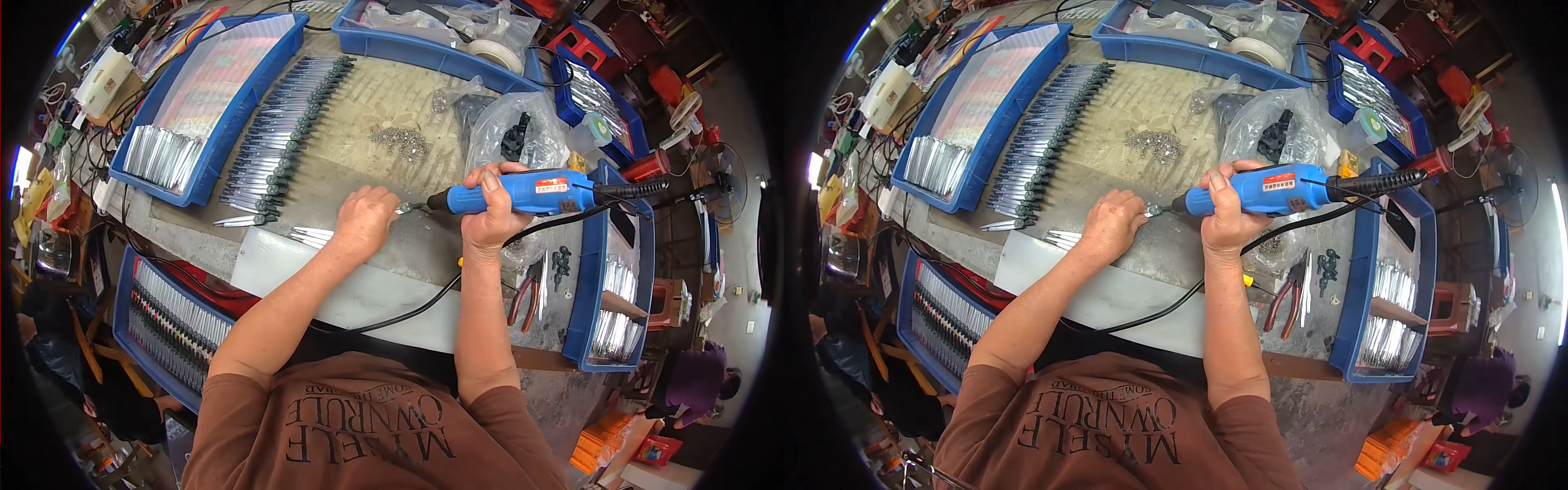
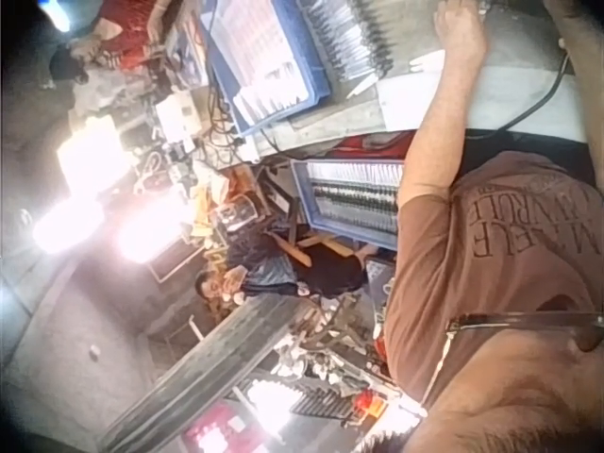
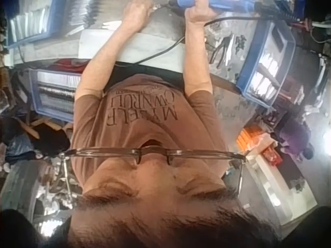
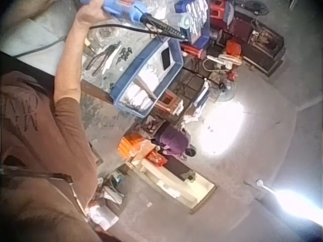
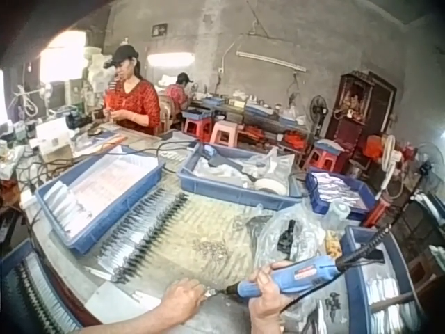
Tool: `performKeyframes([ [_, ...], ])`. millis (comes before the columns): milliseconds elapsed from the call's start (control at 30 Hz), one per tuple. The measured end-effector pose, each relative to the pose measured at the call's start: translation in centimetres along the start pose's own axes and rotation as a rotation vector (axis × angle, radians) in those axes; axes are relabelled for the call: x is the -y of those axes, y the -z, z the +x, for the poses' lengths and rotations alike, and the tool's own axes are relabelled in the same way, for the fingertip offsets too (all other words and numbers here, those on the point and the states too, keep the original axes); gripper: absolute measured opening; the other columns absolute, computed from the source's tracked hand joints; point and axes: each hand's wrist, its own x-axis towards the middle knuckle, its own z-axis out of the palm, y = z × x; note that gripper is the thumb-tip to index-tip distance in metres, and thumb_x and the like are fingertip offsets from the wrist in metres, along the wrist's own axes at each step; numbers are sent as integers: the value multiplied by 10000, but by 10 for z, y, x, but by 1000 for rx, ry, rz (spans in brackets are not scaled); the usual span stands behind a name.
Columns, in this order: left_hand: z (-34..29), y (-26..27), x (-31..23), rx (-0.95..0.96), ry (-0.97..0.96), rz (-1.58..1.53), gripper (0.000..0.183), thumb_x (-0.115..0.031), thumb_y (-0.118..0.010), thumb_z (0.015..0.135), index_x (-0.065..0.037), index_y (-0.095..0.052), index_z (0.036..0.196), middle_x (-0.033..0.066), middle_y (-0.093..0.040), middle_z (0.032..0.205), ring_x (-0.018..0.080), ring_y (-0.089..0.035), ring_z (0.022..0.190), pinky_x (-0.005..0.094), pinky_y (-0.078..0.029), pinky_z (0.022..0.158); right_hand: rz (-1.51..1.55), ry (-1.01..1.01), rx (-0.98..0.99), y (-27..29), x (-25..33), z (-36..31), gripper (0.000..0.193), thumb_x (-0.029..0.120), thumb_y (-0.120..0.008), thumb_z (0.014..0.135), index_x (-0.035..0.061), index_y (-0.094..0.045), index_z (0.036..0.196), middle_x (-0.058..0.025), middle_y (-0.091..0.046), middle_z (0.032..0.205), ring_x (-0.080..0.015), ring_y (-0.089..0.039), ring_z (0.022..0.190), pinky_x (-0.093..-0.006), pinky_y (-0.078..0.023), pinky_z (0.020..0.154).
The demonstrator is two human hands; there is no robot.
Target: The person assembles small metal parts using an electric screwdriver.
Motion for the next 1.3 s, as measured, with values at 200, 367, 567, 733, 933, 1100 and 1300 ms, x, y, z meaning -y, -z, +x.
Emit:
performKeyframes([
  [200,0,-1,1,1,-6,-13,93,-87,-642,648,-60,-559,683,65,-536,736,262,-515,752,375,-424,665,4,-1,-1,3,1,1,332,2,-538,667,-37,-401,966,-106,-474,706,-191,-500,562,-321,-444,573],
  [367,0,0,0,-8,35,-22,97,-91,-647,657,-53,-575,711,67,-536,722,274,-508,745,363,-428,665,38,-10,14,-4,-2,-1,316,7,-541,667,-46,-413,951,-103,-476,706,-192,-504,561,-321,-443,574],
  [567,0,-2,0,-10,68,-39,94,-102,-645,663,-54,-583,714,67,-545,732,274,-510,741,367,-427,674,-2,-34,65,-13,-4,-4,302,14,-566,660,-45,-434,925,-93,-486,691,-193,-511,557,-314,-437,572],
  [733,-1,-4,2,13,92,-46,87,-101,-642,657,-74,-581,712,53,-542,761,260,-513,784,373,-424,699,-22,-45,77,-17,-7,-7,312,17,-576,655,-40,-432,926,-86,-485,670,-190,-509,552,-312,-434,569],
  [933,-1,-2,0,-39,65,-47,101,-91,-651,653,-49,-575,706,68,-548,733,274,-510,735,364,-429,676,-60,-57,84,-17,-8,-7,304,15,-570,653,-37,-427,916,-85,-481,650,-188,-508,547,-309,-434,565],
  [1100,-2,-3,0,-32,63,-45,102,-93,-650,652,-50,-575,705,70,-546,734,272,-510,739,364,-428,681,-64,-48,84,-18,-8,-6,292,16,-567,651,-41,-428,901,-87,-480,646,-189,-507,545,-307,-433,566],
  [1300,-2,-3,-1,-41,64,-43,103,-95,-651,650,-51,-576,705,68,-547,735,270,-510,739,363,-427,685,-80,-46,88,-16,-10,-5,280,22,-568,655,-41,-434,893,-88,-483,650,-188,-507,544,-305,-431,576],
])
